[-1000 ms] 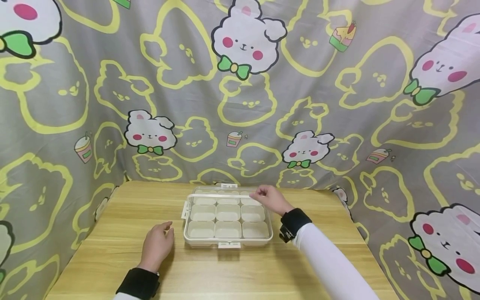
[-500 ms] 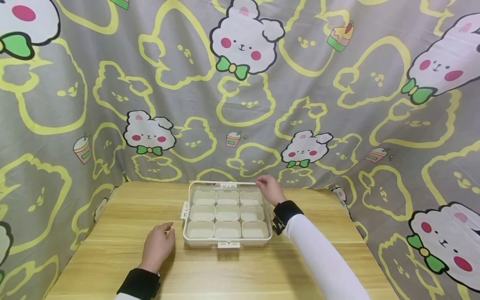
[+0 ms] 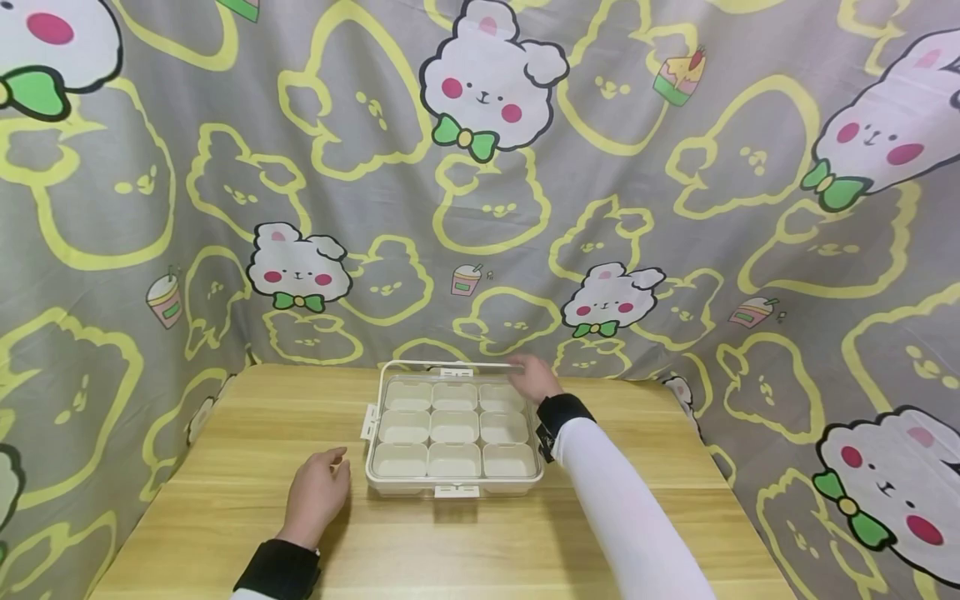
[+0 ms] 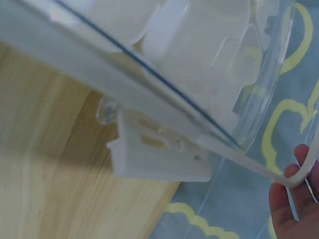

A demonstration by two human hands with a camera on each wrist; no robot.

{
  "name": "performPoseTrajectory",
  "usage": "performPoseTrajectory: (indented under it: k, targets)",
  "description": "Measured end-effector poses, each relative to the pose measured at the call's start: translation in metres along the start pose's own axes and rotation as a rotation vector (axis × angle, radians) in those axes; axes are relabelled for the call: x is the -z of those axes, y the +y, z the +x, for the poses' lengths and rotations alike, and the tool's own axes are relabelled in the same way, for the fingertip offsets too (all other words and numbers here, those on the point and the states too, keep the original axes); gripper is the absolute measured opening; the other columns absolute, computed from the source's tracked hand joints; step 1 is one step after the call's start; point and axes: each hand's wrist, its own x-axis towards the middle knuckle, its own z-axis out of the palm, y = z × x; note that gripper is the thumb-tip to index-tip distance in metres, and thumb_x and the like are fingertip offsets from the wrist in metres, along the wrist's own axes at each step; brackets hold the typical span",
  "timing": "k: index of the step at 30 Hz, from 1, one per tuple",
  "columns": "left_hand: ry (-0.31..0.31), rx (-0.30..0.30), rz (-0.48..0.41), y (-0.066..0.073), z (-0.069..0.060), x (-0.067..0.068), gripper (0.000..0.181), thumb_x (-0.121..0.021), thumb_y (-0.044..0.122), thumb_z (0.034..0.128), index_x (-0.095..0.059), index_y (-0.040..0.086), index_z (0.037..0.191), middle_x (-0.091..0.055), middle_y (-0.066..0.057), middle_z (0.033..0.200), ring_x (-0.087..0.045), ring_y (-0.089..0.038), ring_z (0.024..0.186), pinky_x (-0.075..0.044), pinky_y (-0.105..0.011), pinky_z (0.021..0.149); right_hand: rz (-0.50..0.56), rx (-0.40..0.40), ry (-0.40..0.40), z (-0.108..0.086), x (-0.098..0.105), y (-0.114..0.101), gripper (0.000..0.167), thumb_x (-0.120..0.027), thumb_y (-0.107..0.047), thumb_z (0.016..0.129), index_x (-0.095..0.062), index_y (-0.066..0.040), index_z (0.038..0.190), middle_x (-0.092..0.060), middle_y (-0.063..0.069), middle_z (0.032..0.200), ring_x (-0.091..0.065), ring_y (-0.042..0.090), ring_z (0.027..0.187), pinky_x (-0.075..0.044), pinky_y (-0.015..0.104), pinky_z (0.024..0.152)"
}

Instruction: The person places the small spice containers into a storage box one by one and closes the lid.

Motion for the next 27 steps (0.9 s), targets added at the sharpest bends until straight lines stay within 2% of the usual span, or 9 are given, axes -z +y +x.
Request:
performPoseTrajectory:
  k: [5,13,21,27]
  targets:
    - [0.005,-0.008,0.001,0.0,-0.001,0.0,0.035,-0.054,0.009,0.0975,-0.061,-0.012,0.126,-0.065,-0.03,0.115,-0.063,-0.047,0.104,-0.05,-0.059,0.088,-0.018,-0.006,-0.023,-0.001,-0.001,0.004,0.045,-0.06,-0.012,0.094,-0.057,-0.002,0.138,-0.054,0.018,0.143,-0.048,0.036,0.133,-0.037,0.049,0.111]
    - [0.009,-0.006,-0.002,0.002,-0.001,0.0,0.035,-0.054,0.008,0.0973,-0.061,-0.012,0.125,-0.065,-0.03,0.114,-0.063,-0.046,0.104,-0.05,-0.059,0.088,-0.059,0.046,-0.014,-0.001,-0.001,0.011,0.055,-0.061,-0.011,0.091,-0.05,0.003,0.142,-0.05,0.022,0.145,-0.042,0.039,0.137,-0.032,0.051,0.114]
    - [0.006,-0.008,0.005,0.002,-0.001,-0.001,0.036,-0.055,0.009,0.097,-0.061,-0.012,0.126,-0.064,-0.03,0.115,-0.063,-0.046,0.104,-0.05,-0.059,0.088,-0.054,0.053,-0.003,-0.003,-0.004,0.017,0.051,-0.061,-0.014,0.092,-0.053,0.002,0.14,-0.05,0.023,0.143,-0.04,0.042,0.136,-0.03,0.054,0.114]
    - [0.001,-0.011,0.002,0.003,0.0,0.0,0.036,-0.055,0.009,0.0971,-0.06,-0.012,0.126,-0.064,-0.031,0.115,-0.063,-0.047,0.104,-0.05,-0.059,0.087,-0.055,0.111,0.009,-0.008,-0.004,0.025,0.048,-0.06,-0.011,0.093,-0.054,0.005,0.137,-0.052,0.025,0.141,-0.043,0.041,0.135,-0.031,0.052,0.114]
